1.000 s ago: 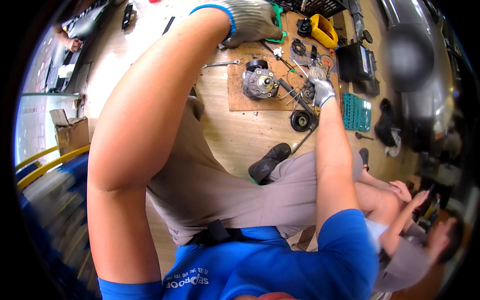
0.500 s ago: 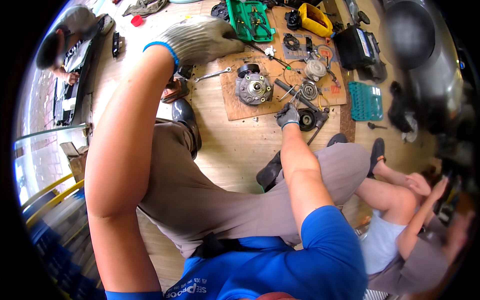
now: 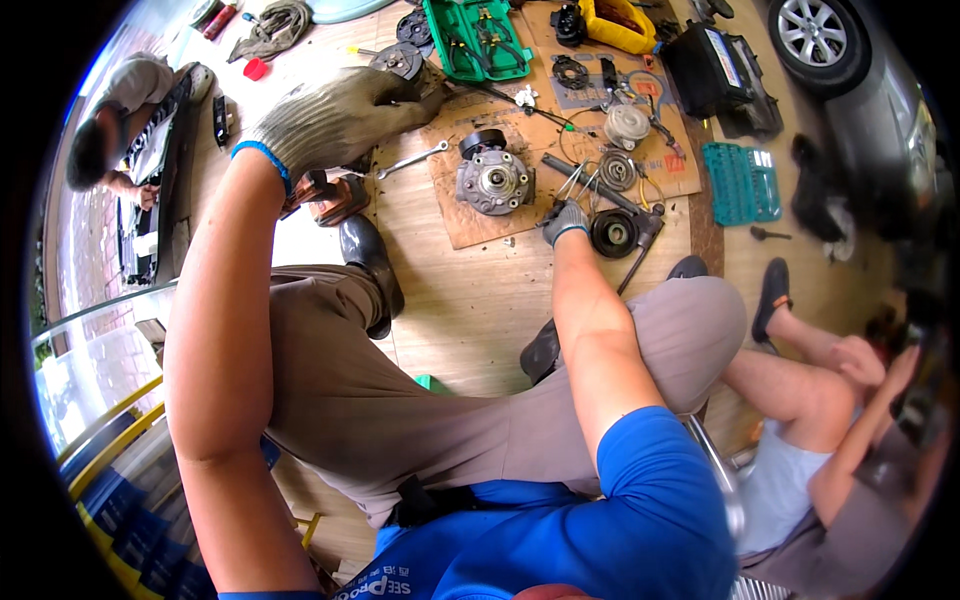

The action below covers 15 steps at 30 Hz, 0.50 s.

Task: The person disassembles a mechanical compressor unit on a wooden board by manually removing components such as a pulley and small metal parts with their hands.

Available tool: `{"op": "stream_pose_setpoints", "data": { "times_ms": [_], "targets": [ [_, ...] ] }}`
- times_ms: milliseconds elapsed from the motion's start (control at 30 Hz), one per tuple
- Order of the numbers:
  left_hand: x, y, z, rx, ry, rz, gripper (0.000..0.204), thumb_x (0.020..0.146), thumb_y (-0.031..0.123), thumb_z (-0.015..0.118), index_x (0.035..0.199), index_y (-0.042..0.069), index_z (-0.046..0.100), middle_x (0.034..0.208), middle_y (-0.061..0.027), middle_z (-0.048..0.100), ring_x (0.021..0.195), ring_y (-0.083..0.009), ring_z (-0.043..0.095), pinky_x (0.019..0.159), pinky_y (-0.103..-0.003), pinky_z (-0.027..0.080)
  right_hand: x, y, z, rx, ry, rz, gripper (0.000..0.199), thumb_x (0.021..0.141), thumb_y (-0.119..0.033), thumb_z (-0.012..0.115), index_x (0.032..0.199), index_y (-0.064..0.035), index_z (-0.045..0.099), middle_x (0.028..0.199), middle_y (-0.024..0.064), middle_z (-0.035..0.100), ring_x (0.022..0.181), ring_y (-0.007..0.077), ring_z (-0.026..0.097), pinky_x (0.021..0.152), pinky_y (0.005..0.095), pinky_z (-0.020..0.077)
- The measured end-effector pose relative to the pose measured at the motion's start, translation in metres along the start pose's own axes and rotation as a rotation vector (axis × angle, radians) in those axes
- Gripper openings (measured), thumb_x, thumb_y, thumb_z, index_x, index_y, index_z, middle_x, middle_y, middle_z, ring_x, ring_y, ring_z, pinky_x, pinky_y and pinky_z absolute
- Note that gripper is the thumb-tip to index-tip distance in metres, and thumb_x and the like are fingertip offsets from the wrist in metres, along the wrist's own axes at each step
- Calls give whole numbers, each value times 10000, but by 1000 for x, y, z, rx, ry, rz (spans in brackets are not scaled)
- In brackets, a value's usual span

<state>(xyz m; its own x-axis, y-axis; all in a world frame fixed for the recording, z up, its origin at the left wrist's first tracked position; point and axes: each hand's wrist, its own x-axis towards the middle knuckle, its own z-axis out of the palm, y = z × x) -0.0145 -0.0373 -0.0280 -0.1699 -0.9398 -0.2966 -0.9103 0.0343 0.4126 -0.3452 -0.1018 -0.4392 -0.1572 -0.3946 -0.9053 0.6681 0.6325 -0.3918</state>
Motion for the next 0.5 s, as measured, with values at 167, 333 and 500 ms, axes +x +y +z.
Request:
{"op": "stream_pose_setpoints", "data": {
  "times_ms": [167,333,500],
  "targets": [
    [-3,2,2,24,63,106,476,958,395,526,1146,-16,675,986,-241,687,883,-355,656,841,-437,503,0,0,-7,7,-28,-50,209,1013,-252,538,830,-152,518,604,8,455,507,182,407,500,328,357],
    [-18,-8,3,72,44,-6,479,961,410,523,1138,-6,681,986,-256,675,883,-362,652,836,-437,499,-9,36,-8,-33,-8,-39,167,1013,-250,570,909,-123,539,667,50,518,569,206,474,556,355,388],
    [5,16,-8,9,110,103,487,938,465,561,1159,49,686,1009,-185,710,881,-319,670,827,-413,534,67,-77,-50,-304,64,-524,206,940,-233,634,943,-28,647,878,154,687,751,285,646,674,404,481]
  ]
}}
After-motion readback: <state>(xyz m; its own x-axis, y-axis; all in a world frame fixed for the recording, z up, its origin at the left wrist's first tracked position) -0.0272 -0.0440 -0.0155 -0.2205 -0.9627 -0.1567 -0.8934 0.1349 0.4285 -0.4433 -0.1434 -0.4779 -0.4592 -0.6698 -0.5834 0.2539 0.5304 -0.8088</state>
